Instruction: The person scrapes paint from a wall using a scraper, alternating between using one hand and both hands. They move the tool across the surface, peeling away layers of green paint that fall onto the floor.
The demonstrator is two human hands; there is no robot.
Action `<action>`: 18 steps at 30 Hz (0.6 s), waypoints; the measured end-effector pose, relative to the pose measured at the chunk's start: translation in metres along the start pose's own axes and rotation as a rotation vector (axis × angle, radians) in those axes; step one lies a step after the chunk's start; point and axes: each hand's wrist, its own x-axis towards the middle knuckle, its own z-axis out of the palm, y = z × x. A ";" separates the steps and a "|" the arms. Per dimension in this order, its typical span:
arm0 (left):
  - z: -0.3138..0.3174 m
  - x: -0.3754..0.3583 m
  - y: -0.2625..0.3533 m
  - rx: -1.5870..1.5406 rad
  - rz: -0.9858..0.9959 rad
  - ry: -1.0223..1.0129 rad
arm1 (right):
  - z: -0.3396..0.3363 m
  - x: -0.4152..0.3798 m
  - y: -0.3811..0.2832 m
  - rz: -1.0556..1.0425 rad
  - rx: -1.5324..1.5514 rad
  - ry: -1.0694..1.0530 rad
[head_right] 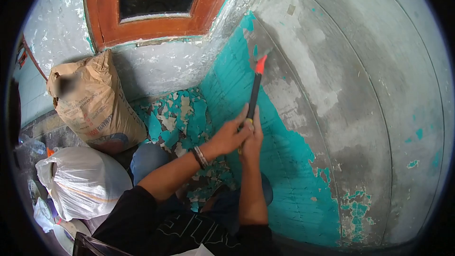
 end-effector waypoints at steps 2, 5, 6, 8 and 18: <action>-0.011 0.013 -0.002 -0.008 0.034 0.120 | 0.010 0.005 0.001 -0.005 0.020 0.024; -0.008 0.007 -0.004 0.034 0.065 0.105 | 0.015 0.007 0.000 -0.025 -0.009 0.033; -0.005 0.003 -0.006 0.079 0.073 0.083 | 0.004 0.001 0.008 -0.052 -0.008 0.019; 0.000 -0.006 -0.012 0.098 0.044 0.041 | -0.010 -0.010 0.025 -0.070 -0.010 0.007; -0.002 -0.010 -0.049 0.238 -0.022 0.125 | 0.004 0.001 0.076 -0.281 -0.296 0.079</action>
